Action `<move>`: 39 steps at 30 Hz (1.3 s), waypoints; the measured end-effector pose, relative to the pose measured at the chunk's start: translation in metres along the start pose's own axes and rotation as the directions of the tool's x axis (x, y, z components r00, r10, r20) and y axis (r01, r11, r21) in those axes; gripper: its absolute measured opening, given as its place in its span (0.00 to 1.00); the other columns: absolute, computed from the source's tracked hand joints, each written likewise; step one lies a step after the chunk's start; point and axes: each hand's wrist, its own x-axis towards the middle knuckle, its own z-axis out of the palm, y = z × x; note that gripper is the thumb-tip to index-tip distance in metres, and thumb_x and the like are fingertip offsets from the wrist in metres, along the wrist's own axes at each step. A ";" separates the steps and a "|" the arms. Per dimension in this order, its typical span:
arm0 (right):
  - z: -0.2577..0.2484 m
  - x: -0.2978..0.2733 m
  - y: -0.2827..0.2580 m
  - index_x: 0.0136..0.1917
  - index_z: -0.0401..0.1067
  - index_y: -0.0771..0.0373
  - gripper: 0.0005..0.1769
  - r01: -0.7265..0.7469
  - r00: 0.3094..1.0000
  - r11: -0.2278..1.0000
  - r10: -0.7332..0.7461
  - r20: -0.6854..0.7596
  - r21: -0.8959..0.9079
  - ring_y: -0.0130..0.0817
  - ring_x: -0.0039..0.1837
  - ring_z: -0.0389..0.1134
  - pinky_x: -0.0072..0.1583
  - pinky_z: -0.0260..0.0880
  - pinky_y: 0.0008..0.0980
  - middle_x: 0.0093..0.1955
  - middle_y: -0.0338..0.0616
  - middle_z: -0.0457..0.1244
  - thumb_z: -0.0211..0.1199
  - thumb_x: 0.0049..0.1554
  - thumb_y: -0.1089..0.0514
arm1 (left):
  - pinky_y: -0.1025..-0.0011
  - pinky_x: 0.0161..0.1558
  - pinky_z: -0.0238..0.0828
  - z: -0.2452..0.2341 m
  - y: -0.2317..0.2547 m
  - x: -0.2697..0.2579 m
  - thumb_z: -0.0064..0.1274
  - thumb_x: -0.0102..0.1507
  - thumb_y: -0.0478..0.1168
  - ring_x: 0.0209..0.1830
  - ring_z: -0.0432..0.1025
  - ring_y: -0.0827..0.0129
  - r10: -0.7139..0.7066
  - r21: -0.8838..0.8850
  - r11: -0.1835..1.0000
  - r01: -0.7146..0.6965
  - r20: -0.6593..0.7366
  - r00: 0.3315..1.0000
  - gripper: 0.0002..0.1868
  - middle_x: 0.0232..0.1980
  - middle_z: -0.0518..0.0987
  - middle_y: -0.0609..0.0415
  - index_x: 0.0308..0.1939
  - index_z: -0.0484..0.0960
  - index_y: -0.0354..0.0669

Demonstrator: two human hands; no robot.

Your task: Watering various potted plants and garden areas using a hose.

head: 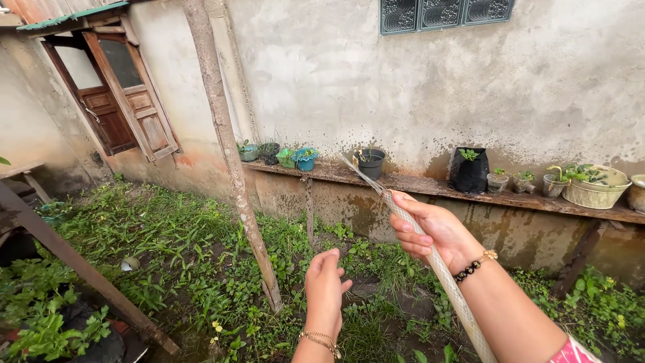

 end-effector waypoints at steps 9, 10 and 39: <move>-0.001 0.007 -0.014 0.53 0.60 0.50 0.05 0.004 0.998 1.000 -0.003 0.060 -0.018 0.19 0.19 0.49 0.20 0.48 0.20 0.28 0.37 0.58 0.52 0.66 0.51 | 0.68 0.53 0.70 -0.001 0.059 0.037 0.47 0.67 0.49 0.48 0.72 0.70 0.258 0.131 0.958 -0.255 -0.008 0.966 0.20 0.50 0.79 0.53 0.56 0.81 0.41; 0.000 0.006 -0.016 0.53 0.60 0.50 0.05 0.001 0.998 1.000 0.001 0.063 -0.029 0.19 0.19 0.49 0.20 0.48 0.20 0.28 0.37 0.58 0.52 0.66 0.51 | 0.67 0.58 0.67 0.000 0.067 0.038 0.48 0.66 0.49 0.54 0.72 0.69 0.320 0.200 0.930 -0.309 -0.027 0.947 0.21 0.55 0.80 0.53 0.58 0.81 0.41; -0.038 0.032 -0.005 0.65 0.63 0.46 0.17 0.047 0.999 0.999 -0.048 -0.019 -0.025 0.21 0.21 0.50 0.22 0.50 0.22 0.28 0.38 0.57 0.55 0.63 0.48 | 0.62 0.54 0.76 0.034 0.030 -0.038 0.48 0.65 0.47 0.55 0.75 0.60 -0.043 0.359 0.927 -0.109 0.390 0.920 0.21 0.56 0.82 0.52 0.59 0.80 0.44</move>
